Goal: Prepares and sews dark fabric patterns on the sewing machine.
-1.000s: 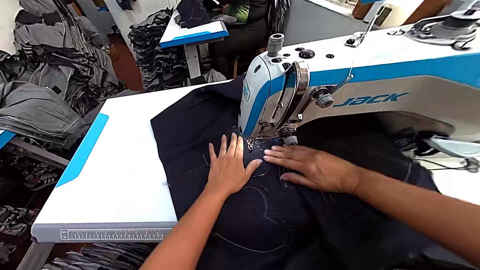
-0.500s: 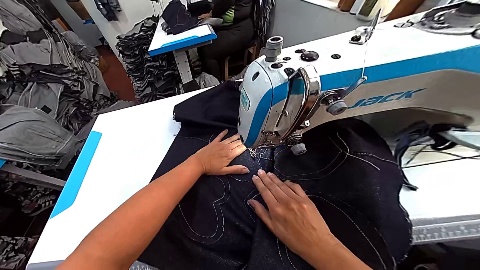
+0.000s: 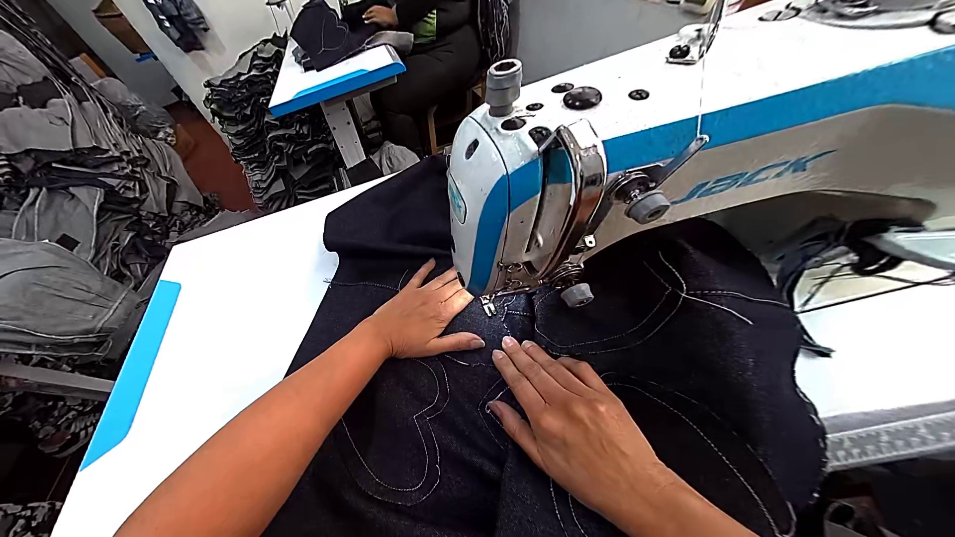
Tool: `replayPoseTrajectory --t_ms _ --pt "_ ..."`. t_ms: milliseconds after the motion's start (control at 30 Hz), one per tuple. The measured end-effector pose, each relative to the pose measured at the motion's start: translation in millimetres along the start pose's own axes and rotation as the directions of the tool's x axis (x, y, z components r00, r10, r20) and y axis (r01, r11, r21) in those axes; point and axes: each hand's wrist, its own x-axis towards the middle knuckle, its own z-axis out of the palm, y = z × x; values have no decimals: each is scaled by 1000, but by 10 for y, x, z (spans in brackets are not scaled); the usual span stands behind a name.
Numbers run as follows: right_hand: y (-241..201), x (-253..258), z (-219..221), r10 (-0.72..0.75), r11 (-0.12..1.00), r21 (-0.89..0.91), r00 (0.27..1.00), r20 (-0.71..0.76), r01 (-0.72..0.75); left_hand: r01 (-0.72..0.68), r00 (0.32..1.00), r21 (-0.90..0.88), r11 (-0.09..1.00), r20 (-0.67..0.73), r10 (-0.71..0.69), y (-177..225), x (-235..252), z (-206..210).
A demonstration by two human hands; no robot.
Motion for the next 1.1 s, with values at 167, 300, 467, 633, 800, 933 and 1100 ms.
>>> replayPoseTrajectory --t_ms 167,300,467,633,800,933,1100 --pt "13 40 9 11 1000 -1 1000 11 -11 10 1000 16 1000 18 -10 -38 11 -9" --pt "52 97 25 0 1000 4 1000 14 0 36 999 23 999 17 -36 -71 22 -7" --pt "156 173 54 -34 999 30 999 26 34 121 992 19 992 41 -122 -73 18 -35" --pt "347 256 91 -92 991 105 995 30 88 271 961 22 962 48 -272 -11 -26 -24" --pt "850 439 180 -293 910 318 956 33 267 554 831 31 832 28 -555 279 -95 7" --pt "1316 677 226 -525 794 364 851 8 486 775 631 42 631 -8 -775 648 -77 70" --pt "672 531 -325 -258 920 335 959 121 205 796 603 -43 604 154 -783 624 -86 -105"
